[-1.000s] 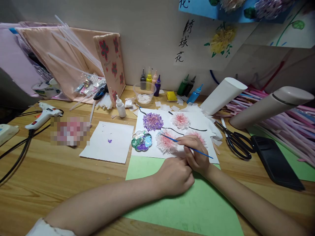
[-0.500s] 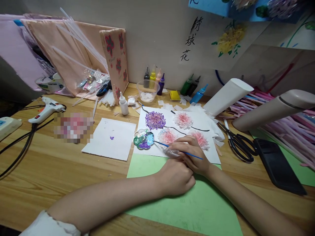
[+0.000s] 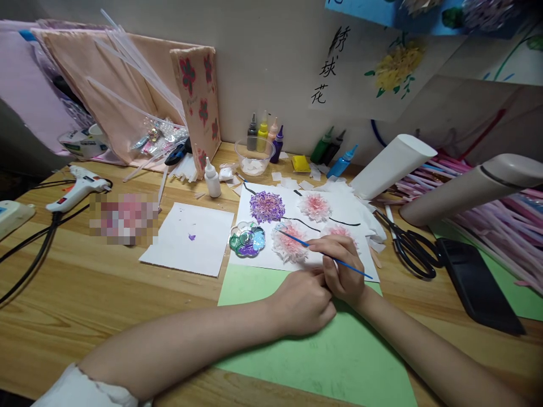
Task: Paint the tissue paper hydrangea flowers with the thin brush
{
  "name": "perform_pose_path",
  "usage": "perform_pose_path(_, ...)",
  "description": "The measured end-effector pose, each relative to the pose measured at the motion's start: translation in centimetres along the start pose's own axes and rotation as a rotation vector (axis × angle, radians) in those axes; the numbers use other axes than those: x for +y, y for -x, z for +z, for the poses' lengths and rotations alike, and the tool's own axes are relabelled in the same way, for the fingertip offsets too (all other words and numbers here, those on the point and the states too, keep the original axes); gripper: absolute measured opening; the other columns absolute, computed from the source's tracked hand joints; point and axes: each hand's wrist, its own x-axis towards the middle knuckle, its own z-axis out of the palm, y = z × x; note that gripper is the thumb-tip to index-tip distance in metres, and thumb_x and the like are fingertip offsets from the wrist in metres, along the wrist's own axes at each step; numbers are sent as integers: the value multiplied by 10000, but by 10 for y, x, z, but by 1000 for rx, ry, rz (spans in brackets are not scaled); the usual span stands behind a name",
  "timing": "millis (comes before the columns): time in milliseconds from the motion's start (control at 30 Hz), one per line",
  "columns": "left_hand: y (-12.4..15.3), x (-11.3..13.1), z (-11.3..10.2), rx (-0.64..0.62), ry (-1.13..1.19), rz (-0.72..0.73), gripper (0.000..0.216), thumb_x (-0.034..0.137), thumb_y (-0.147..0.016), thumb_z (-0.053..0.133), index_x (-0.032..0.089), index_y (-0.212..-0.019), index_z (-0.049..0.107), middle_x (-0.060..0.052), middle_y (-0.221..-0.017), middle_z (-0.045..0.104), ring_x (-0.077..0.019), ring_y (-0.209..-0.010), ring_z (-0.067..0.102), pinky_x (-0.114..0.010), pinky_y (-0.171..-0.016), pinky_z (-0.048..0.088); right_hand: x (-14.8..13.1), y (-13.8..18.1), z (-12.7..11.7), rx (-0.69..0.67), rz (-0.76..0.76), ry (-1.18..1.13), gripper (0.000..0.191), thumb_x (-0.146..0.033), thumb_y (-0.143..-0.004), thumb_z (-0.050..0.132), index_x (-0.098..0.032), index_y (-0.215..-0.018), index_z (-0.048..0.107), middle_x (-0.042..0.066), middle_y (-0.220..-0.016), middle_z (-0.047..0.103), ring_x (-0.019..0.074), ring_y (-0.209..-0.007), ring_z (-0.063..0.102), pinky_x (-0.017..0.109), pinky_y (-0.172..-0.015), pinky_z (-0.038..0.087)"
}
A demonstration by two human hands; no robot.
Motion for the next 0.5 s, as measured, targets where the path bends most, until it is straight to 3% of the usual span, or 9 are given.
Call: perform_pose_path(500,0,0,1,8,-17,5,200,205,-795,530,107,-727,690,-90,-722,673,-215,-719,620,-317,-673,482,1,0,1,-45,22,-23,293,-92,-862,424,-236,-1083,552,47,-914,673,207,-886,557,370,-771,471)
